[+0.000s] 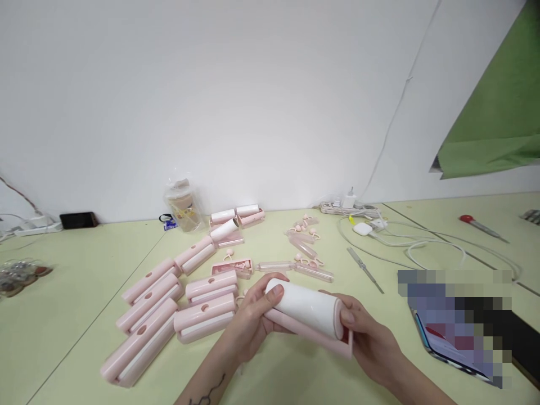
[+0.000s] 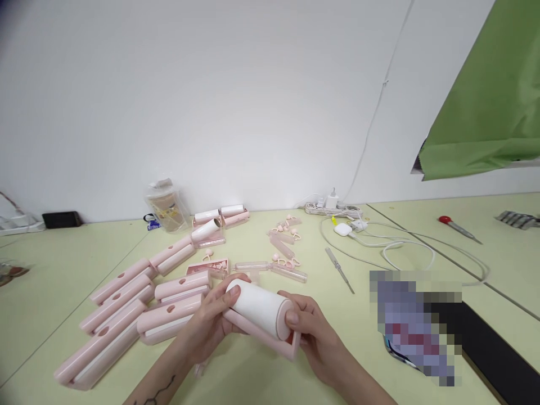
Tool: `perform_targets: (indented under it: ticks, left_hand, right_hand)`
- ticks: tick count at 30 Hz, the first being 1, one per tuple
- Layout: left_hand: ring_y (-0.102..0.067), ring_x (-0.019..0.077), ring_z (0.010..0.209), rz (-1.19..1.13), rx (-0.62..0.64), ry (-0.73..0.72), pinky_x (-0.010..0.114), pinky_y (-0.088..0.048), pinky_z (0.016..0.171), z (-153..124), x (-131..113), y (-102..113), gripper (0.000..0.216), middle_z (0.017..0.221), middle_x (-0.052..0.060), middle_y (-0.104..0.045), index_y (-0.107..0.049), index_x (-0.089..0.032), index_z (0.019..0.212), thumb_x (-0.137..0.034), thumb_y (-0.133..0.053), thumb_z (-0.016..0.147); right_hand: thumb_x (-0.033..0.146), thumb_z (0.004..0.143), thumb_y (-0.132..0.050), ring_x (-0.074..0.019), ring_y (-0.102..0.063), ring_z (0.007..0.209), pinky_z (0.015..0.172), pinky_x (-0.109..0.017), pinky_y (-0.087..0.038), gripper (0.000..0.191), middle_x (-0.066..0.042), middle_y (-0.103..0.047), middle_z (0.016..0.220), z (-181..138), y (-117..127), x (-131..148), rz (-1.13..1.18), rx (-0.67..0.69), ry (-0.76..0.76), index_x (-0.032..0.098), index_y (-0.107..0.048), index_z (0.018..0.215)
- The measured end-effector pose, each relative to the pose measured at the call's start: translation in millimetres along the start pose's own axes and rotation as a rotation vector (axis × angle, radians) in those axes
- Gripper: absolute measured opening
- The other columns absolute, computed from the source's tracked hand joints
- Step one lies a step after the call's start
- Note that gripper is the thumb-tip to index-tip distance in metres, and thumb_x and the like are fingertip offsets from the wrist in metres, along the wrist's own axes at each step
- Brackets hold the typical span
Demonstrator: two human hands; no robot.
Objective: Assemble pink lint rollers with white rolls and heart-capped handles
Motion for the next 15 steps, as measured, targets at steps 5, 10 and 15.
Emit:
perform_targets:
  ticks: [5,10,15]
  left_hand:
    - [-0.057,0.0122,0.062,0.008,-0.003,0.009,0.027,-0.052,0.056,-0.2,-1.2,2.1,0.020,0.078,0.001,-0.054,-0.050,-0.021,0.095,-0.033,-0.058,0.080]
    - [-0.054,0.0112,0.067,0.027,-0.088,-0.083,0.023,-0.051,0.060,-2.6,-13.7,9.1,0.023,0.079,-0.001,-0.050,-0.049,-0.022,0.094,-0.030,-0.063,0.076]
    - [-0.055,0.0116,0.071,0.004,-0.145,-0.106,0.024,-0.050,0.066,-3.7,-17.2,11.1,0.025,0.082,-0.002,-0.049,-0.046,-0.024,0.094,-0.031,-0.063,0.076]
  right_hand:
    - [0.057,0.057,-0.064,-0.0124,-0.037,0.046,0.040,-0.024,-0.031,0.041,0.000,-0.043,0.052,2.0,2.7,0.4,-0.043,0.003,0.032,0.019,-0.051,0.048]
    - [0.044,0.071,-0.061,-0.0150,-0.046,0.055,0.042,-0.024,-0.039,0.023,-0.002,-0.050,0.063,3.5,19.2,30.0,-0.540,-0.026,0.403,0.022,-0.066,0.069]
    - [0.032,0.073,-0.064,-0.0145,-0.056,0.068,0.054,-0.026,-0.051,0.061,-0.004,-0.052,0.108,3.7,18.8,24.1,-0.568,0.020,0.368,0.035,-0.039,0.128]
Point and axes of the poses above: each hand's wrist, its own z-axis towards the middle knuckle, its own y-axis out of the back of the hand, x = y × z, the point moved 7 cm from there along z, towards the middle knuckle
